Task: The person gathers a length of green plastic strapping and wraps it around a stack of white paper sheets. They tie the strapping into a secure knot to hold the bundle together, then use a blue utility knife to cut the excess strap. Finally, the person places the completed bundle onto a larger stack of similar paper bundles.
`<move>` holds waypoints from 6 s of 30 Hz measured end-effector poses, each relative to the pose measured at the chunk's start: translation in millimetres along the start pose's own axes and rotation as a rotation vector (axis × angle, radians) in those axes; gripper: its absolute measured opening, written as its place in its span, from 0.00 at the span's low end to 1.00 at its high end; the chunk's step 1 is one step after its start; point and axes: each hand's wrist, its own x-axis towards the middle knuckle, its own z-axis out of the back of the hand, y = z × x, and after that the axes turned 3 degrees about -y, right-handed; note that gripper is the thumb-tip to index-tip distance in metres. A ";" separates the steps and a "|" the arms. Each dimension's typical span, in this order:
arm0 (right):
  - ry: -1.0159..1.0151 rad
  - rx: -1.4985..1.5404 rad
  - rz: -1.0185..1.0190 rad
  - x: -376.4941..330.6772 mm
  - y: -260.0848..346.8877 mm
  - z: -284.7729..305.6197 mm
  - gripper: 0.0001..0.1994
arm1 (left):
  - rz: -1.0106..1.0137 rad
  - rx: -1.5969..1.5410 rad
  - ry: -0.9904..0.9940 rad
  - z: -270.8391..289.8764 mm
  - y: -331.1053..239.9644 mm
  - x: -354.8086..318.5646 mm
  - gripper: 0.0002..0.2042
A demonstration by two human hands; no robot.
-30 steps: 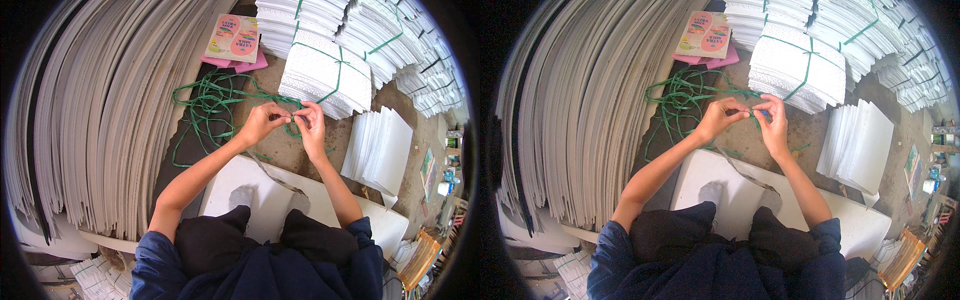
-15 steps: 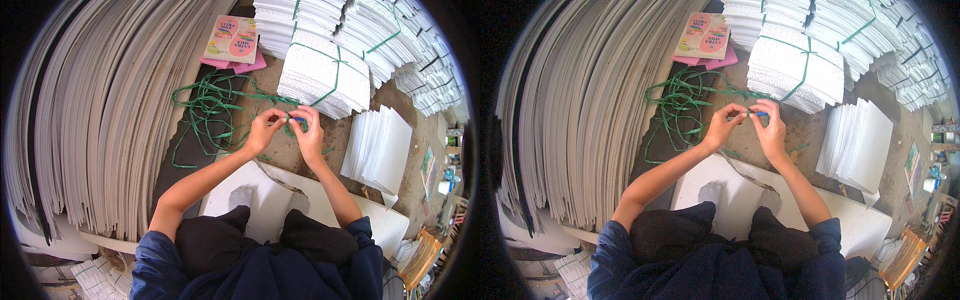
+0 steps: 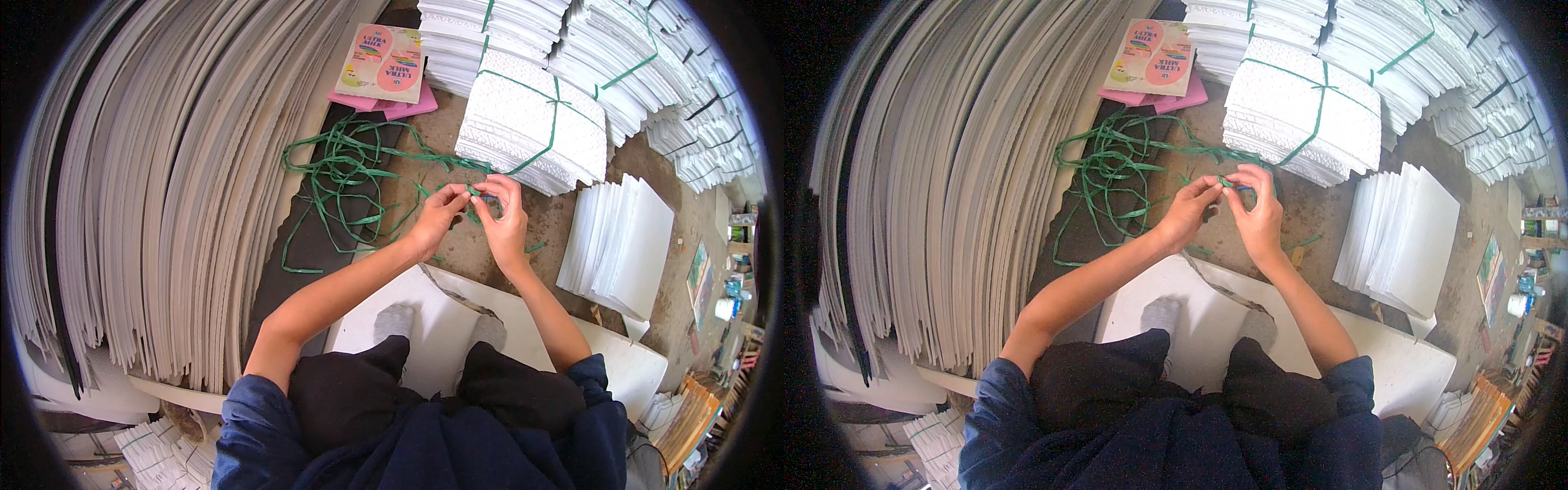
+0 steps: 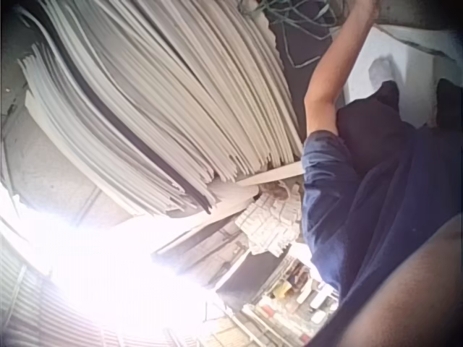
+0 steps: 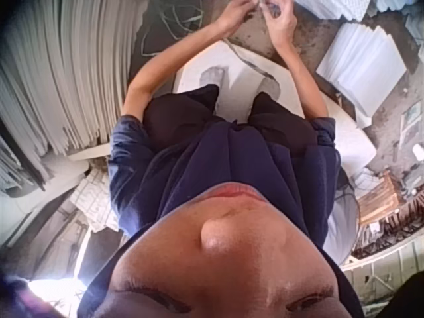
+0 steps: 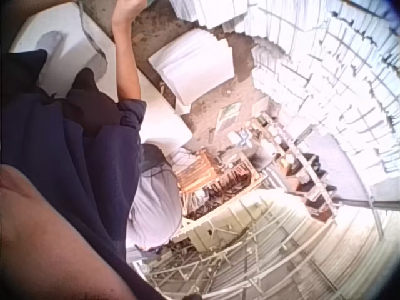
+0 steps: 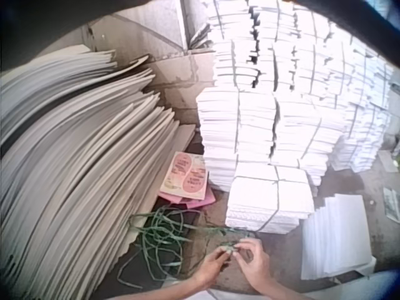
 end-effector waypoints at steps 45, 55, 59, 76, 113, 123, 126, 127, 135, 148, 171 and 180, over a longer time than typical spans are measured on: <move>-0.029 0.511 -0.466 5.4 -15.9 12.2 0.16 | -0.295 0.542 -0.140 26.0 -7.1 -1.3 0.09; 0.138 0.275 -0.686 -8.6 -59.7 63.3 0.13 | -0.285 0.219 -0.549 106.0 -11.9 -8.8 0.08; 0.337 0.509 -0.716 -6.5 -35.1 19.1 0.22 | -0.267 0.321 -0.255 38.4 6.1 2.7 0.07; -0.101 0.255 -1.001 -16.4 -92.1 59.7 0.48 | -0.048 0.369 0.033 91.2 8.9 2.7 0.10; 0.356 0.407 -0.672 -6.7 -32.7 21.4 0.16 | 0.030 0.499 0.067 28.1 14.9 -4.4 0.11; -0.447 0.863 -0.691 20.5 -133.0 157.3 0.15 | 0.091 0.068 0.132 74.7 -15.6 6.0 0.19; -0.034 0.791 -1.069 -19.5 -120.1 82.9 0.15 | 0.174 -0.175 0.224 65.0 -7.3 12.1 0.20; 0.186 0.765 -1.047 -33.3 -106.7 56.9 0.18 | 0.169 -0.184 0.204 57.3 -8.8 11.5 0.21; 0.593 0.377 -0.787 -23.8 -26.1 1.4 0.25 | 0.055 0.011 0.179 33.0 -23.7 5.8 0.17; 0.374 0.754 -0.884 -0.7 -17.9 24.9 0.19 | 0.114 0.536 0.451 27.4 -0.6 -4.0 0.15; -0.320 0.691 -0.858 -42.6 -100.1 114.1 0.12 | 0.169 -0.271 -0.236 146.6 -16.8 19.0 0.11; 0.025 -0.679 -0.667 -146.8 -158.8 218.7 0.13 | -0.186 1.121 -0.670 251.6 -12.0 17.7 0.13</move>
